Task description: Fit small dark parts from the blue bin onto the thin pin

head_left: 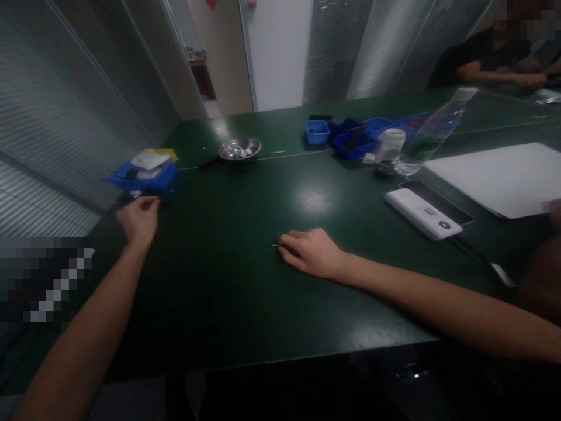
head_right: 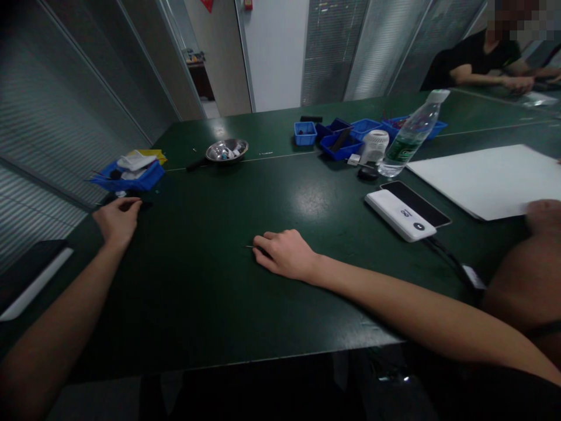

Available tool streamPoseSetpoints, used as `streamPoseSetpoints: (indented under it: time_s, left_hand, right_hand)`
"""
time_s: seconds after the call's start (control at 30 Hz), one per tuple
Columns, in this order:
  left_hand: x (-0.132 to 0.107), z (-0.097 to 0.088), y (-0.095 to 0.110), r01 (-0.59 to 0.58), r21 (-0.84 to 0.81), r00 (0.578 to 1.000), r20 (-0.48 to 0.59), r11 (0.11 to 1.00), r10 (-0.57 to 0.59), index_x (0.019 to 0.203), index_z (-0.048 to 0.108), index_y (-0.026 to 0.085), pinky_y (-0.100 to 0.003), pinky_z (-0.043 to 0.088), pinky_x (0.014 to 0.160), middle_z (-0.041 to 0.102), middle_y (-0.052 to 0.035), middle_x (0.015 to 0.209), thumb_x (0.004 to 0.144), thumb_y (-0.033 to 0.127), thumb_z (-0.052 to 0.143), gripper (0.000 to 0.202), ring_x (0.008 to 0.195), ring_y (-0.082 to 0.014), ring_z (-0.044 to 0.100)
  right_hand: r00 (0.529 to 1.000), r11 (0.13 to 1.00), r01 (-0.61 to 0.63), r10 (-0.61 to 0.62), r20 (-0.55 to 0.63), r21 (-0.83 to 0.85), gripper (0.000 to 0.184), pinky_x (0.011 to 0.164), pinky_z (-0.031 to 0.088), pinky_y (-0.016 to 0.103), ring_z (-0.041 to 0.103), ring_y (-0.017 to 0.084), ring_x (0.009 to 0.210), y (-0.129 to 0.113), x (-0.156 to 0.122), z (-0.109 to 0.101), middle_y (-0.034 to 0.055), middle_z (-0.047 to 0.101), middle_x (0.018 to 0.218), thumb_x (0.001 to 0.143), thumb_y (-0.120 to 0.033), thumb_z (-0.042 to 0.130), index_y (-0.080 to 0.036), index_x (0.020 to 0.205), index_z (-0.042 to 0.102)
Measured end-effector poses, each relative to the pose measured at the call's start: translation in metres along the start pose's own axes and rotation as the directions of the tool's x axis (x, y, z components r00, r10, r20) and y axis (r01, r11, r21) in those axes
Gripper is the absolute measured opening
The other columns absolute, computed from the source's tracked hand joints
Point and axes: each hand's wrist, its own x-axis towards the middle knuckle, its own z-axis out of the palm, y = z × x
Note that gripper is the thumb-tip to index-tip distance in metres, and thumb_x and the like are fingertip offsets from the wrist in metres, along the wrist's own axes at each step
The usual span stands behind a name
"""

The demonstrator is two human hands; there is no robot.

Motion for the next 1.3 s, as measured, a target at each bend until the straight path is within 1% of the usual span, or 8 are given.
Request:
streamPoseSetpoints:
  time_s: [0.17,0.3,0.43,0.53,0.9,1.07,1.2,1.3]
  left_hand:
    - [0.0,0.004,-0.002,-0.002,0.026,0.999,0.04,1.0,0.001,0.107,0.078,0.018,-0.028,0.048,0.082,0.075,-0.0036,0.088,0.086,0.035,0.066,0.029,0.073,-0.0164,0.064]
    - [-0.001,0.007,-0.005,-0.028,0.048,0.999,0.022,0.998,0.027,0.108,0.078,0.018,-0.028,0.05,0.083,0.077,-0.0063,0.091,0.087,0.038,0.064,0.032,0.074,-0.0175,0.066]
    - [-0.002,0.007,-0.004,-0.04,0.079,0.998,0.047,0.996,0.036,0.111,0.078,0.017,-0.03,0.051,0.083,0.077,-0.0078,0.092,0.087,0.036,0.062,0.034,0.07,-0.0184,0.065]
    - [-0.002,0.007,-0.004,-0.04,0.083,0.999,0.038,0.996,0.037,0.113,0.077,0.018,-0.031,0.052,0.084,0.077,-0.0082,0.09,0.088,0.035,0.061,0.034,0.068,-0.0185,0.065]
    - [-0.003,0.005,-0.002,-0.011,0.094,0.997,0.081,0.995,0.003,0.116,0.076,0.014,-0.034,0.052,0.088,0.076,-0.0119,0.093,0.089,0.036,0.058,0.039,0.072,-0.0203,0.066]
    - [-0.005,0.002,0.002,-0.032,0.119,0.996,0.081,0.992,0.022,0.115,0.076,0.016,-0.033,0.051,0.088,0.077,-0.0103,0.093,0.089,0.035,0.058,0.038,0.07,-0.0192,0.065]
    - [-0.006,-0.001,0.006,-0.004,0.187,0.996,0.091,0.982,-0.014,0.116,0.076,0.018,-0.034,0.051,0.082,0.077,-0.0095,0.093,0.088,0.038,0.06,0.038,0.072,-0.0207,0.065]
    - [-0.006,-0.001,0.006,0.012,0.18,0.996,0.084,0.984,-0.028,0.116,0.076,0.019,-0.033,0.051,0.081,0.077,-0.0091,0.096,0.087,0.038,0.061,0.037,0.075,-0.0206,0.065]
  right_hand:
    - [1.0,1.0,0.007,-0.007,-0.004,-0.008,0.034,0.054,0.025,0.026,0.045,0.01,0.06,0.0,0.0,0.001,0.0024,0.062,0.084,0.103,-0.041,0.035,-0.018,0.105,0.061]
    - [1.0,1.0,0.002,-0.003,-0.007,-0.023,0.035,0.054,0.024,0.027,0.044,0.01,0.06,0.0,0.001,0.002,0.0027,0.062,0.084,0.103,-0.041,0.035,-0.018,0.103,0.062]
    - [1.0,1.0,-0.004,0.004,-0.001,-0.017,0.035,0.055,0.024,0.027,0.046,0.011,0.061,0.0,0.0,0.003,0.0029,0.063,0.085,0.103,-0.041,0.035,-0.019,0.105,0.061]
    - [1.0,1.0,0.0,0.0,-0.002,-0.013,0.035,0.055,0.024,0.027,0.046,0.011,0.061,0.0,0.0,0.003,0.003,0.063,0.086,0.104,-0.041,0.035,-0.019,0.105,0.061]
    - [1.0,1.0,0.008,-0.008,-0.007,-0.001,0.034,0.055,0.025,0.026,0.044,0.01,0.06,0.0,0.001,0.001,0.0025,0.062,0.083,0.103,-0.04,0.036,-0.018,0.103,0.062]
    - [1.0,1.0,0.003,-0.003,-0.012,-0.004,0.034,0.054,0.025,0.026,0.043,0.01,0.059,-0.001,0.0,0.001,0.0026,0.062,0.084,0.103,-0.04,0.036,-0.018,0.103,0.062]
    - [1.0,1.0,0.004,-0.004,-0.012,-0.003,0.034,0.055,0.025,0.026,0.042,0.01,0.059,0.0,0.001,0.001,0.0025,0.061,0.084,0.103,-0.04,0.036,-0.018,0.104,0.062]
    - [1.0,1.0,0.003,-0.003,-0.014,-0.003,0.034,0.055,0.024,0.027,0.042,0.01,0.058,0.0,0.001,0.001,0.0026,0.061,0.083,0.102,-0.04,0.037,-0.018,0.102,0.062]
